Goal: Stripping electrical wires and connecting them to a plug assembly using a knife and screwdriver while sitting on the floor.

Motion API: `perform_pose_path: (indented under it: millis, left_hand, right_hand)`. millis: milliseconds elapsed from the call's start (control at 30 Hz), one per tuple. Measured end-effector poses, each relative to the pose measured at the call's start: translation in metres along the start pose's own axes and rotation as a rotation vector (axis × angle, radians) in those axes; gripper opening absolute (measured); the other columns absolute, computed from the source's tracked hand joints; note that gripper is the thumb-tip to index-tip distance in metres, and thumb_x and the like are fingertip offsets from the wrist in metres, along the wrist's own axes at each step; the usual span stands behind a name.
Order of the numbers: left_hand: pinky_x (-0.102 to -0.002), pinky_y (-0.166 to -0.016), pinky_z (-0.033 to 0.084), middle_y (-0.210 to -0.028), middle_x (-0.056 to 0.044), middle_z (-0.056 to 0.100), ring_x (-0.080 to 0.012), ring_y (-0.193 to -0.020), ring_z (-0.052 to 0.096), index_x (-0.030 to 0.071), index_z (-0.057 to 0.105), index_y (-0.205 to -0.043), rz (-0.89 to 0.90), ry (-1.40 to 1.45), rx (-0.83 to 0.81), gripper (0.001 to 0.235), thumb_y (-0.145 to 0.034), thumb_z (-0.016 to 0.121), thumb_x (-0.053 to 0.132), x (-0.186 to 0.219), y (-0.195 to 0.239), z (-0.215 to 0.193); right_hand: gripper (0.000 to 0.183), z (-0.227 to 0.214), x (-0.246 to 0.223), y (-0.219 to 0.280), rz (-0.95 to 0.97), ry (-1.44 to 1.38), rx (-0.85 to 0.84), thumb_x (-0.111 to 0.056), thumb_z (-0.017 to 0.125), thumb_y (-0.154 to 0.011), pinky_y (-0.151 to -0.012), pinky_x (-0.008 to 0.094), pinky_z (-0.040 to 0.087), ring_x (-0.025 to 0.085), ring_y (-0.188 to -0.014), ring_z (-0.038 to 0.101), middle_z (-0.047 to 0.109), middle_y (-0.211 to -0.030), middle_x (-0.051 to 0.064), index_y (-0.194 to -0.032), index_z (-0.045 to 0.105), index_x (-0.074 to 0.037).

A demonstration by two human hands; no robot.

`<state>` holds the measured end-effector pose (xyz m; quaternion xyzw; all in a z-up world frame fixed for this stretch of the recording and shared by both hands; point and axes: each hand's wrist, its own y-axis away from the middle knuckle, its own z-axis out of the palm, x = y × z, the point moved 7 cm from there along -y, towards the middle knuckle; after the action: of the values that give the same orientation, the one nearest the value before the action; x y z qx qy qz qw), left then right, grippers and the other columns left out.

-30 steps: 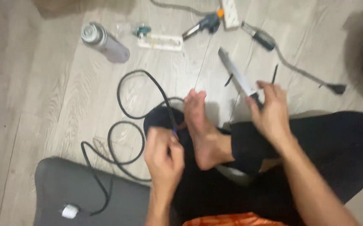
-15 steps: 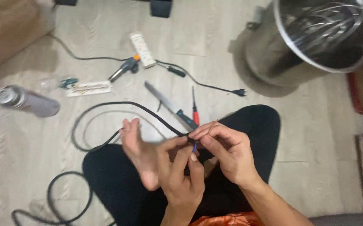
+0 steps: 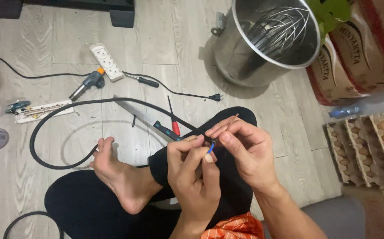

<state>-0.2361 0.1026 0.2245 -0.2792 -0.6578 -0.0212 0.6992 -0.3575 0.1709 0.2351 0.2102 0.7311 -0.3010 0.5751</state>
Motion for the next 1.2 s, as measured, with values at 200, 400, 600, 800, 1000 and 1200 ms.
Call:
perform_pose_path:
  millis: [200,400,600,800,1000,1200]
  left_hand:
    - [-0.031,-0.079,0.061,-0.104,-0.015,0.053,-0.0266,-0.097,0.067,0.002,0.064,-0.086,0.011,0.017,-0.009,0.015,-0.094,0.052,0.007,0.002,0.003,0.0]
    - [-0.032,-0.08,0.06,-0.101,-0.014,0.056,-0.0249,-0.095,0.067,0.002,0.064,-0.084,-0.007,-0.012,0.008,0.018,-0.096,0.052,0.01,0.0,0.0,-0.003]
    - [-0.037,-0.083,0.059,-0.096,-0.014,0.057,-0.0282,-0.093,0.068,0.002,0.062,-0.083,-0.058,0.024,-0.024,0.018,-0.093,0.05,0.009,-0.007,-0.001,-0.002]
    - [-0.027,-0.084,0.059,-0.1,-0.007,0.07,-0.0172,-0.096,0.071,0.004,0.065,-0.102,-0.23,0.215,-0.229,0.014,-0.1,0.056,0.015,-0.024,-0.013,-0.02]
    - [-0.039,-0.096,0.046,-0.105,-0.008,0.071,-0.0279,-0.102,0.065,0.006,0.066,-0.111,0.0,-0.022,-0.397,0.021,-0.1,0.061,0.023,-0.031,-0.019,-0.02]
    - [-0.024,-0.068,0.055,-0.093,-0.002,0.074,-0.0118,-0.076,0.067,0.006,0.07,-0.108,-0.263,0.133,-0.302,0.023,-0.104,0.055,0.023,-0.05,-0.012,-0.029]
  right_hand:
    - [0.018,0.002,0.004,0.002,0.031,-0.119,-0.009,-0.018,0.061,-0.102,-0.088,0.034,0.059,0.024,-0.096,0.07,0.073,-0.096,0.014,-0.09,0.065,-0.006]
    - [0.02,0.004,0.018,0.003,0.138,-0.204,0.019,-0.021,0.064,-0.1,-0.074,0.03,0.061,0.023,-0.094,0.069,0.072,-0.094,0.014,-0.087,0.065,-0.006]
    - [0.019,0.003,0.029,0.003,0.226,-0.291,0.015,-0.018,0.062,-0.101,-0.069,0.026,0.061,0.021,-0.089,0.069,0.069,-0.093,0.013,-0.089,0.065,-0.004]
    - [0.022,0.003,0.04,0.007,0.308,-0.244,0.051,-0.018,0.068,-0.097,-0.06,0.032,0.065,0.024,-0.067,0.073,0.072,-0.09,0.017,-0.084,0.066,0.0]
    - [0.019,0.017,0.043,0.004,0.272,-0.386,-0.013,-0.006,0.07,-0.094,-0.058,0.029,0.061,0.023,-0.066,0.073,0.076,-0.086,0.021,-0.108,0.058,-0.001]
    - [0.02,0.024,0.011,0.0,0.058,-0.151,-0.049,-0.014,0.059,-0.102,-0.065,0.027,0.061,0.023,-0.076,0.075,0.074,-0.084,0.018,-0.104,0.069,0.003]
